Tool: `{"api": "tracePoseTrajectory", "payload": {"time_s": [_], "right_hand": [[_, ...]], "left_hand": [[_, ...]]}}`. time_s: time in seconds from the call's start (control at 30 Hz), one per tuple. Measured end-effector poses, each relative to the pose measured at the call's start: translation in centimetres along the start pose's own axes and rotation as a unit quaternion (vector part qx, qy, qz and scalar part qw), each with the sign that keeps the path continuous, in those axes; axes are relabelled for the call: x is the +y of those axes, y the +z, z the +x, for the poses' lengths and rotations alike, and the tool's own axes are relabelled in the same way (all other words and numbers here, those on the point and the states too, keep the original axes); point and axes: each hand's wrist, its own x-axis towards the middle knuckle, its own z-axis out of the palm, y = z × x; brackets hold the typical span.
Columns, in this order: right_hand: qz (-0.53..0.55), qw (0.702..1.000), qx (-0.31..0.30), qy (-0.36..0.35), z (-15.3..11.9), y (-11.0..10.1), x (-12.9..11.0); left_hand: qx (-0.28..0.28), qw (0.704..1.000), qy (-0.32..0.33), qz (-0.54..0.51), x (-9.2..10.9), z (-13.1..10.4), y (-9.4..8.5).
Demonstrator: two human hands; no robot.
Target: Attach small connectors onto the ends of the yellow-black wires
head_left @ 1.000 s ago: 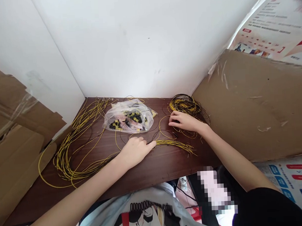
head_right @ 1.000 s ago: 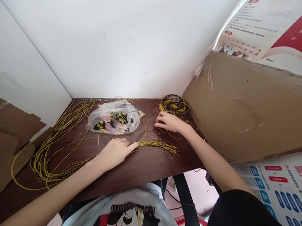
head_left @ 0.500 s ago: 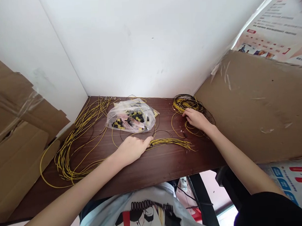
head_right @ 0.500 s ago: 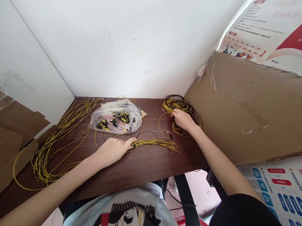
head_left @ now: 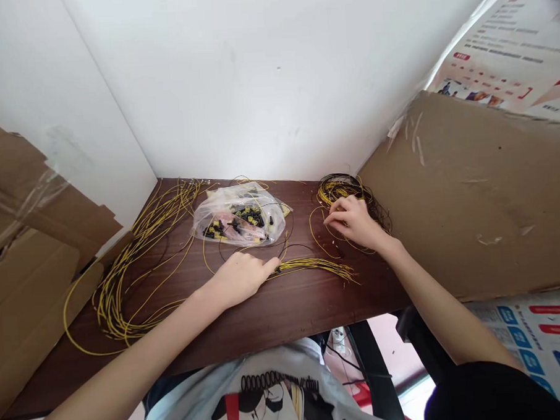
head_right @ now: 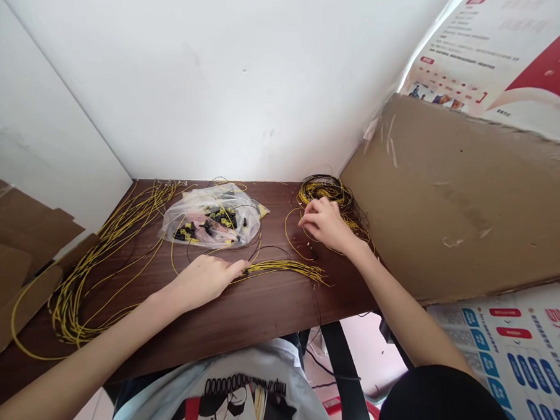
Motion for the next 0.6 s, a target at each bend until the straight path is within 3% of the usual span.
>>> {"api": "tracePoseTrajectory", "payload": {"time_s": [0.1,0.2,0.43,0.6], "right_hand": [[0.092,0.985,-0.142,0.028,-0.4,-0.7,-2.0],[0.110,0.968,-0.209,0.083,-0.8,-0.6,-2.6],[0.075,0.979,-0.184,0.054,-0.3,0.6,-1.9],[0.084,0.983,-0.154,0.055,-0.6,-0.4,-0.6]], "left_hand": [[-0.005,1.000,-0.003,0.011,0.1,0.0,0.0],[-0.002,1.000,0.000,0.011,0.2,0.0,0.0],[0.008,1.000,0.010,-0.010,0.1,-0.1,0.2],[0.029,0.999,0.006,-0.025,0.0,-0.1,0.3]]}}
